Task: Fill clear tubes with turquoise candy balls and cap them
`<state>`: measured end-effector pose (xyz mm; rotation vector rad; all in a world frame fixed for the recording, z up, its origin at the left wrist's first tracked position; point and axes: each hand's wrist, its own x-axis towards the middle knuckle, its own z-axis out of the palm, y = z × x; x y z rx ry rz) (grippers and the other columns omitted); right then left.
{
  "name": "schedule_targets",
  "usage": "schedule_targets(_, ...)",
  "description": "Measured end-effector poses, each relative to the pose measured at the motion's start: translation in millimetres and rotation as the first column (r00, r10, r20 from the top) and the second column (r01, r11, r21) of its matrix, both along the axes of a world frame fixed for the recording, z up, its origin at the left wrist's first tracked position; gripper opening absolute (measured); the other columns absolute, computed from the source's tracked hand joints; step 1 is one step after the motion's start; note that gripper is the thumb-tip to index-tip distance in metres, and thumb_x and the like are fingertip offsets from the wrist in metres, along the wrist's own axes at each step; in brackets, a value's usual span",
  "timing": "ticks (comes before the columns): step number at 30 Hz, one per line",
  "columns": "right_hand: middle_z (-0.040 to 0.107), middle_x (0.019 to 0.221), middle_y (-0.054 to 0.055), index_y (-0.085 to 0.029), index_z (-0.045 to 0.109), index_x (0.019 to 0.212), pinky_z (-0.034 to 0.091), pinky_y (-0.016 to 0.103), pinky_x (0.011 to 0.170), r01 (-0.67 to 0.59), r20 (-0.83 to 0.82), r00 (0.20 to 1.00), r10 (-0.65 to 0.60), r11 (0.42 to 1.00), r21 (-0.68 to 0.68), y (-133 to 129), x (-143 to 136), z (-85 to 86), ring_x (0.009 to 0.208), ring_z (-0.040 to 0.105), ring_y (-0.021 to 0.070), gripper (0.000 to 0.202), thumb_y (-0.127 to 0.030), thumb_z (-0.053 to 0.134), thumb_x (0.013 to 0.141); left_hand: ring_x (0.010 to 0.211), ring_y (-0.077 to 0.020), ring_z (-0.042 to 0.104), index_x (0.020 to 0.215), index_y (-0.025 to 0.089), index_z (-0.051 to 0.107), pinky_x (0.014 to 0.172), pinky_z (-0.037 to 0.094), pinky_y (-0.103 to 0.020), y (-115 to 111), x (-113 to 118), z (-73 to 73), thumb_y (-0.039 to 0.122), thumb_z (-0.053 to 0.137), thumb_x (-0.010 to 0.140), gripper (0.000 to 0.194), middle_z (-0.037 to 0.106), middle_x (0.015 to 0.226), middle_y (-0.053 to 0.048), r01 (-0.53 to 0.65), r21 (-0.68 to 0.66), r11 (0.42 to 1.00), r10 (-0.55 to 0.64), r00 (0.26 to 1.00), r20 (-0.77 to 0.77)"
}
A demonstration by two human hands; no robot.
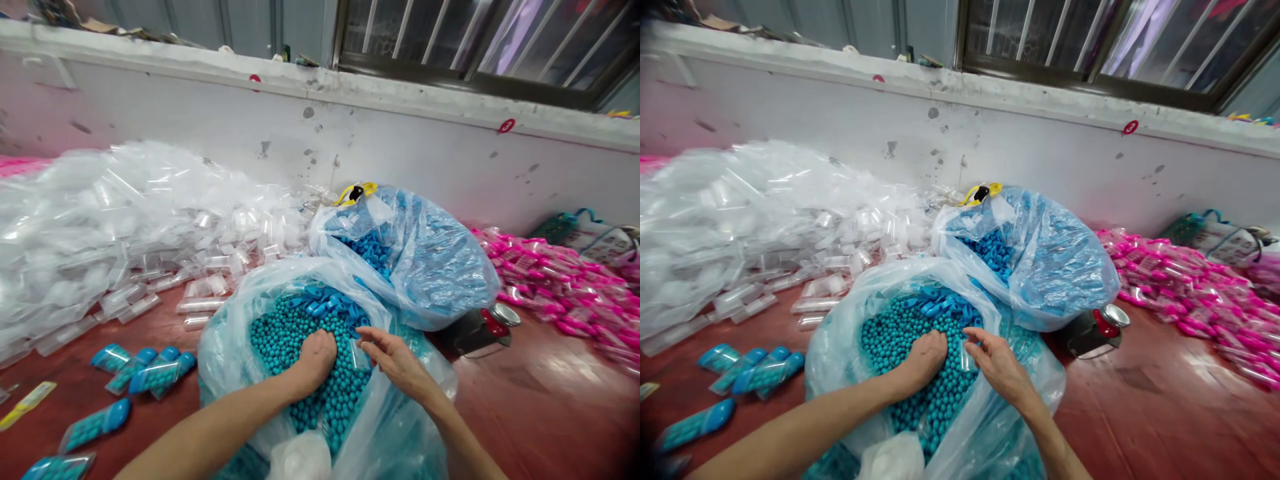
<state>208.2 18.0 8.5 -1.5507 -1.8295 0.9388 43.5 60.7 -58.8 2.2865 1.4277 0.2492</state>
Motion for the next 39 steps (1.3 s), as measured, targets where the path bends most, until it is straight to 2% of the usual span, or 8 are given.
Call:
schedule_targets(7,0.055,0.107,0.010,-0.017,0.053,0.109,0.044,0.032,0.078,-0.119,0.479,0.876,0.064,0.989,0.086,-4.8,-29.2,-19.8,0.090,0.056,0.0198,0.031,-0.019,0.041,0.081,0.057,-0.0119,0.050,0.085,0.016,0.050,0.055,0.041,-0.024,28.4,-26.9,-0.8,0.025,0.047,0.074,0.014,0.047,0.062,0.004,0.059,-0.473,0.879,0.206,0.848,0.488)
schedule_targets(13,0.060,0.097,0.003,-0.020,0.054,0.108,0.042,0.023,0.081,-0.377,0.354,0.866,0.353,0.926,-0.003,-12.3,-47.0,-14.4,0.092,0.056,0.0151,0.027,-0.023,0.048,0.082,0.054,-0.0107,0.050,0.076,0.017,0.045,0.053,0.041,-0.024,27.5,-33.8,-3.4,0.047,0.060,0.061,0.037,0.049,0.063,0.003,0.232,-0.679,0.697,0.457,0.586,0.669)
schedule_targets(16,0.061,0.096,0.006,-0.019,0.055,0.106,0.045,0.027,0.075,-0.212,0.552,0.820,0.150,0.976,0.049,-4.0,-45.0,-8.1,0.090,0.058,0.0186,0.024,-0.020,0.046,0.083,0.057,-0.0113,0.052,0.073,0.017,0.044,0.055,0.042,-0.025,27.3,-38.2,-1.9,0.045,0.067,0.055,0.041,0.052,0.065,0.001,0.303,-0.722,0.622,0.539,0.503,0.676)
schedule_targets(19,0.059,0.091,0.011,-0.015,0.056,0.098,0.046,0.029,0.060,-0.022,0.796,0.599,-0.091,0.991,0.131,11.0,-47.2,-9.5,0.077,0.062,0.0222,0.021,-0.012,0.041,0.083,0.059,-0.0135,0.056,0.076,0.017,0.044,0.053,0.042,-0.025,28.0,-44.3,-0.2,0.045,0.069,0.054,0.043,0.056,0.070,-0.001,0.356,-0.752,0.555,0.589,0.470,0.657)
schedule_targets(22,0.059,0.089,0.011,-0.015,0.056,0.091,0.043,0.027,0.054,-0.088,0.859,0.510,-0.049,0.990,0.109,23.4,-53.3,-20.5,0.069,0.063,0.0200,0.024,-0.005,0.037,0.082,0.055,-0.0143,0.058,0.087,0.017,0.045,0.045,0.037,-0.022,27.1,-50.1,2.2,0.046,0.067,0.058,0.047,0.059,0.075,-0.003,0.388,-0.770,0.506,0.611,0.468,0.638)
schedule_targets(27,0.061,0.085,0.009,-0.017,0.058,0.087,0.041,0.027,0.056,-0.199,0.844,0.535,0.047,0.977,0.072,26.5,-51.9,-33.1,0.071,0.062,0.0204,0.017,-0.011,0.044,0.080,0.053,-0.0108,0.058,0.094,0.018,0.045,0.044,0.035,-0.019,18.1,-62.5,11.7,0.037,0.069,0.060,0.046,0.061,0.079,-0.003,0.423,-0.757,0.498,0.609,0.451,0.652)
schedule_targets(32,0.060,0.089,0.012,-0.015,0.058,0.085,0.040,0.033,0.070,-0.209,0.831,0.556,0.005,0.969,0.134,24.2,-47.6,-16.5,0.085,0.057,0.0250,0.013,-0.013,0.047,0.078,0.051,-0.0113,0.058,0.096,0.017,0.046,0.042,0.034,-0.018,8.6,-70.0,18.7,0.037,0.068,0.061,0.046,0.062,0.072,-0.002,0.429,-0.746,0.510,0.591,0.455,0.666)
schedule_targets(39,0.064,0.081,0.005,-0.017,0.055,0.101,0.042,0.029,0.071,-0.159,0.271,0.954,0.128,0.982,0.097,31.5,-63.8,-9.6,0.078,0.058,0.0187,0.022,-0.023,0.042,0.084,0.040,-0.0081,0.052,0.080,0.016,0.042,0.037,0.029,-0.017,1.8,-65.1,14.1,0.044,0.061,0.065,0.037,0.057,0.058,0.002,0.381,-0.767,0.516,0.607,0.469,0.642)
